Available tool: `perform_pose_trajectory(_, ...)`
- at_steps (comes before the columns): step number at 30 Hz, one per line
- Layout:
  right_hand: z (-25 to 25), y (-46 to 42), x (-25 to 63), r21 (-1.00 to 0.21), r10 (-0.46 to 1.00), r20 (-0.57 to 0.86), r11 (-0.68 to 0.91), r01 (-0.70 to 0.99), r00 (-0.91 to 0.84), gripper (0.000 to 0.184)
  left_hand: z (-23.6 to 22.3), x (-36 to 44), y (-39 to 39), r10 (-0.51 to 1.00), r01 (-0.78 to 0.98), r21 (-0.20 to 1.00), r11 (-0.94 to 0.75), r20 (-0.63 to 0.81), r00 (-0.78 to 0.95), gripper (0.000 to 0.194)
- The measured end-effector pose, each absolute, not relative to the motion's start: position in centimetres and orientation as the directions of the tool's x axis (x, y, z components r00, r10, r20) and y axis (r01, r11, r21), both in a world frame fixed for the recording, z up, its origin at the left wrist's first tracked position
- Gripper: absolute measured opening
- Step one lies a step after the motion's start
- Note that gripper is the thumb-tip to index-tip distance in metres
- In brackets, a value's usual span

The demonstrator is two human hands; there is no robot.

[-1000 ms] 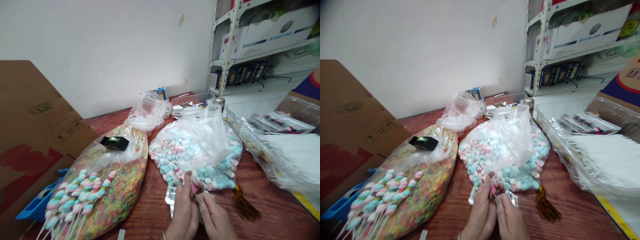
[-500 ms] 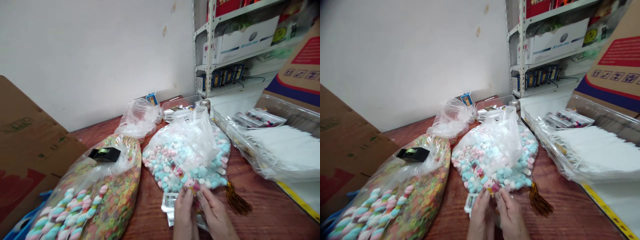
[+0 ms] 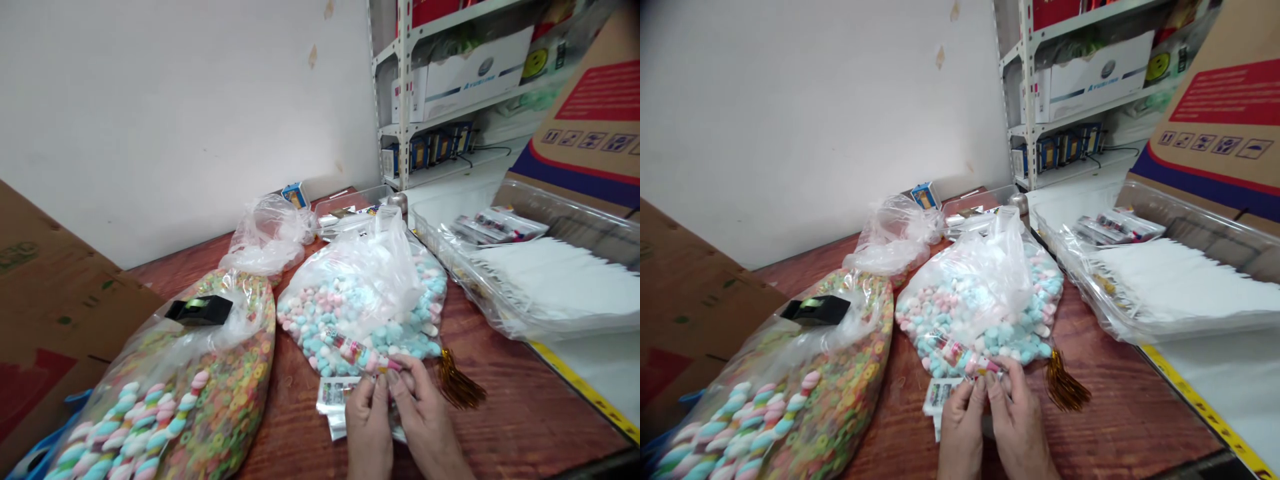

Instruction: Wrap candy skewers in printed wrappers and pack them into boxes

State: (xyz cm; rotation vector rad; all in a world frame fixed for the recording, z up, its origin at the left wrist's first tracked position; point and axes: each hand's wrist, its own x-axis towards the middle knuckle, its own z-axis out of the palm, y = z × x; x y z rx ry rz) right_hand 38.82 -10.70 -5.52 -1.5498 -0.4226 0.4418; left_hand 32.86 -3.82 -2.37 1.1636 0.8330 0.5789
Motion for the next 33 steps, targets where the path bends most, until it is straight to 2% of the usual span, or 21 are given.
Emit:
perform_pose_trajectory(3,-6.0,-11.4,39.0,-0.993,0.503,0.072,-0.042,0.108,0.861,0.029,-1.9,32.7,-4.2,0.806,0.032,0.943,0.331,-0.301,0.509,0.032)
perform_pose_trajectory(6,-5.9,-11.8,38.8,-0.997,0.544,0.079,0.048,0.063,0.835,0.024,-1.5,32.7,-4.2,0.738,-0.014,0.883,0.469,-0.382,0.557,0.036)
perform_pose_trajectory(7,-5.7,-11.8,38.7,-0.995,0.578,0.039,0.098,-0.022,0.815,0.025,-1.5,32.8,-4.1,0.697,-0.031,0.866,0.499,-0.38,0.608,0.035)
perform_pose_trajectory(9,-5.2,-11.6,38.5,-0.934,0.67,-0.12,0.173,-0.311,0.732,0.03,-1.4,33.0,-3.8,0.648,-0.055,0.851,0.522,-0.355,0.674,0.03)
perform_pose_trajectory(11,-4.7,-11.4,38.4,-0.775,0.771,-0.269,0.182,-0.604,0.577,0.035,-1.5,33.2,-3.7,0.643,-0.068,0.841,0.537,-0.355,0.679,0.025)
perform_pose_trajectory(13,-4.5,-11.2,38.3,-0.65,0.826,-0.346,0.13,-0.748,0.444,0.04,-1.8,33.3,-3.6,0.642,-0.083,0.819,0.568,-0.377,0.668,0.023)
perform_pose_trajectory(14,-4.5,-11.2,38.3,-0.655,0.829,-0.36,0.103,-0.749,0.428,0.041,-1.9,33.3,-3.6,0.643,-0.089,0.809,0.581,-0.389,0.66,0.023)
perform_pose_trajectory(16,-4.7,-11.1,38.1,-0.799,0.769,-0.326,0.086,-0.594,0.55,0.041,-2.2,33.3,-3.5,0.649,-0.09,0.809,0.581,-0.393,0.652,0.021)
perform_pose_trajectory(18,-5.1,-11.2,37.7,-0.962,0.643,-0.16,0.068,-0.264,0.749,0.037,-2.5,33.2,-3.4,0.664,-0.073,0.832,0.55,-0.383,0.643,0.02)
perform_pose_trajectory(20,-5.4,-11.3,37.5,-0.999,0.539,0.029,0.036,0.012,0.842,0.034,-2.6,33.0,-3.2,0.685,-0.035,0.872,0.489,-0.359,0.634,0.018)
perform_pose_trajectory(21,-5.5,-11.3,37.5,-0.998,0.529,0.059,0.041,0.044,0.846,0.033,-2.7,32.9,-3.1,0.696,-0.014,0.892,0.451,-0.342,0.632,0.017)
perform_pose_trajectory(22,-5.6,-11.4,37.6,-0.997,0.566,0.017,0.072,-0.028,0.824,0.032,-2.7,32.8,-3.0,0.701,-0.002,0.907,0.422,-0.325,0.635,0.017)
perform_pose_trajectory(23,-5.6,-11.4,37.7,-0.978,0.632,-0.065,0.112,-0.174,0.772,0.033,-2.6,32.7,-2.8,0.69,0.006,0.909,0.416,-0.32,0.649,0.017)
perform_pose_trajectory(25,-5.6,-11.6,38.0,-0.841,0.792,-0.233,0.127,-0.526,0.564,0.036,-2.3,32.5,-2.6,0.607,0.016,0.872,0.489,-0.353,0.712,0.022)
perform_pose_trajectory(27,-5.6,-11.8,38.1,-0.682,0.89,-0.305,0.043,-0.73,0.338,0.038,-2.0,32.3,-2.5,0.456,0.047,0.78,0.624,-0.412,0.788,0.032)
perform_pose_trajectory(30,-5.8,-12.2,37.8,-0.652,0.923,-0.327,-0.065,-0.756,0.203,0.046,-1.9,32.1,-2.6,0.301,0.108,0.675,0.73,-0.46,0.836,0.042)
perform_pose_trajectory(33,-6.1,-12.7,37.5,-0.72,0.903,-0.358,-0.104,-0.686,0.239,0.047,-2.5,32.2,-2.6,0.331,0.099,0.677,0.729,-0.476,0.814,0.023)
